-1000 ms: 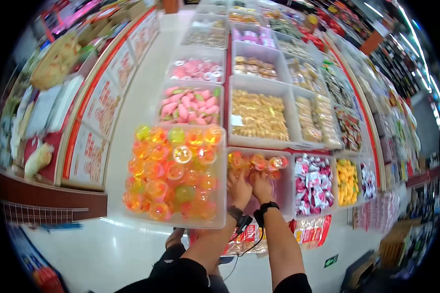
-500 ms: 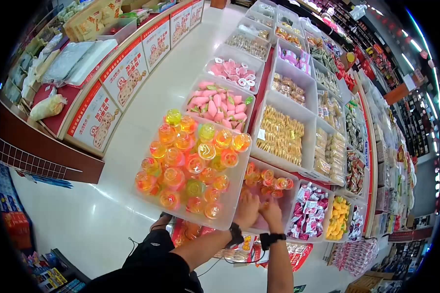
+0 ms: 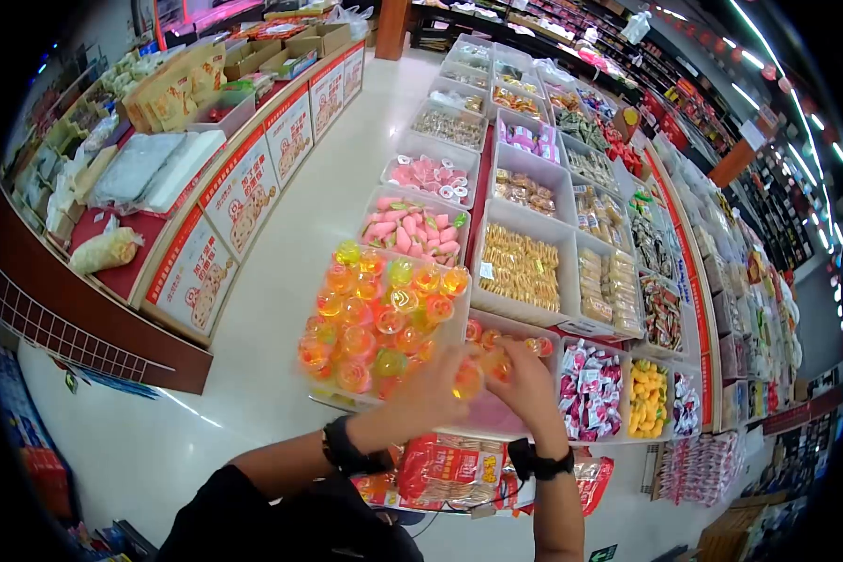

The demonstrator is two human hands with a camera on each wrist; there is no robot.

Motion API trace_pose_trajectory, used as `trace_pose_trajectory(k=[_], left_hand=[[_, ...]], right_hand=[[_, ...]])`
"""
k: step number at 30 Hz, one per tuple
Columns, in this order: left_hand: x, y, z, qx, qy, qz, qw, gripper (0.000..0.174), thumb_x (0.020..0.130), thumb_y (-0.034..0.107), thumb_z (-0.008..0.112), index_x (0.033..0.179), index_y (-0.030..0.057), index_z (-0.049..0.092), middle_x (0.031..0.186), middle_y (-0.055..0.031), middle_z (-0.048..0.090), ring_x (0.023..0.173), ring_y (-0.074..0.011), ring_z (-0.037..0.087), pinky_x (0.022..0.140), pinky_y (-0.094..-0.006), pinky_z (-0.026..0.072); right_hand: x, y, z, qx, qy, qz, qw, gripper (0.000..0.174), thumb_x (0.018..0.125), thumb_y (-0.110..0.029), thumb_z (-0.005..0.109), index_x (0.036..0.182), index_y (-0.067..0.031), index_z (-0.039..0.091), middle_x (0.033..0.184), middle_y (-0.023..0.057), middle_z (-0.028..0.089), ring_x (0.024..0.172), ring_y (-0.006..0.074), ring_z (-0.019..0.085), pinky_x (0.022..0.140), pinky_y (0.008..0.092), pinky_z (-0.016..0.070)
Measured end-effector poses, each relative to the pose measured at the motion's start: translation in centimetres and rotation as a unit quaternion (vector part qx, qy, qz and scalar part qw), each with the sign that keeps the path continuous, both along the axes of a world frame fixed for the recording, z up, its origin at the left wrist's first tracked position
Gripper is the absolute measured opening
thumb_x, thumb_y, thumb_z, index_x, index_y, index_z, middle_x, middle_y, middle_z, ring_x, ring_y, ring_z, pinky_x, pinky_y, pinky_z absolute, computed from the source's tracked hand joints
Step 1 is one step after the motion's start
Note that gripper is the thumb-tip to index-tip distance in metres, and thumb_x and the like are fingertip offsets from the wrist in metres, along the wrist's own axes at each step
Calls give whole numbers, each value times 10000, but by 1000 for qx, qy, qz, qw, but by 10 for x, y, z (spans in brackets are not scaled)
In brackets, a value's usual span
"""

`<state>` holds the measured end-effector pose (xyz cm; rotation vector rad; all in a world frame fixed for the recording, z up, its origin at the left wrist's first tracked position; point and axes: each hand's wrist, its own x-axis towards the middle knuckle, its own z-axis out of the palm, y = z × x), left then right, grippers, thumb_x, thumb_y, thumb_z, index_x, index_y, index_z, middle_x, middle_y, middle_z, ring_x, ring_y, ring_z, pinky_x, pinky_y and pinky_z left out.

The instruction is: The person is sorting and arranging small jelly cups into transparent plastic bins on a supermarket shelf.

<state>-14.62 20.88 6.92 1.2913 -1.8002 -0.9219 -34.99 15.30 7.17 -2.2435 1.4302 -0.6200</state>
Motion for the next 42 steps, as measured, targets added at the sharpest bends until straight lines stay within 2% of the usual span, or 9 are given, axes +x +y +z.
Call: trace_pose_trajectory(k=[2,7,10,13,22,32,35,38,42], left_hand=[[29,-16,13,-2,-61,-6,998,565,749,164,772,1252,37,547,1232,-193,514,1140,-394,556,931,-462,495],[63,-81,-39,-136,-144,-76,977,554,734,183,775,1233,36,583,1123,-178,558,1056,-371,589,882,-469,500],[64,-99,-48,-93,-244,-111,959,488,726,150,764,1176,33,616,1082,-175,598,1050,-362,599,876,-469,501],[64,-113,-74,-122,-298,-96,942,433,720,99,747,1136,36,641,1056,-164,619,1049,-357,600,872,-470,502],[77,-113,-98,-219,-272,-64,935,300,746,55,698,1045,44,673,1000,-149,648,1023,-348,607,881,-461,496],[66,-118,-111,-218,-333,-63,915,146,773,148,691,910,111,725,894,-74,703,941,-278,638,882,-435,452],[66,-120,-117,-249,-323,-57,911,112,780,173,678,867,125,730,843,-56,700,939,-265,640,884,-439,446],[69,-119,-118,-281,-320,-51,904,85,786,176,668,822,127,727,816,-54,696,926,-263,643,896,-452,440],[66,-120,-112,-251,-331,-58,908,83,794,160,660,823,122,727,842,-63,702,936,-261,651,911,-458,433]], right_hand=[[28,-9,-7,3,0,17,1000,575,738,-161,822,1251,-21,604,1142,180,670,1094,349,637,940,400,509],[54,-41,-60,-32,22,77,996,660,671,-145,856,1266,-26,598,1169,170,671,1094,363,626,957,434,487],[55,-49,-73,-35,49,96,994,690,655,-141,862,1283,-43,593,1194,155,671,1101,351,623,973,446,465],[55,-49,-85,-47,63,98,992,684,660,-159,851,1289,-71,598,1185,124,674,1126,320,606,989,445,422],[52,-55,-98,-42,69,67,994,699,690,-208,862,1328,-117,593,1262,74,648,1229,263,566,1051,431,335],[54,-52,-98,15,31,64,997,695,702,-145,878,1323,-135,567,1266,75,665,1241,263,577,1060,433,304],[57,-51,-95,58,29,65,996,730,733,-139,870,1378,-112,530,1337,65,649,1307,240,546,1124,450,274],[59,-56,-101,69,17,81,994,757,728,-89,865,1392,-95,503,1303,77,665,1268,260,577,1092,451,342],[68,-50,-89,18,92,79,992,795,706,-84,867,1397,-98,475,1260,90,682,1201,304,616,1035,455,401]])
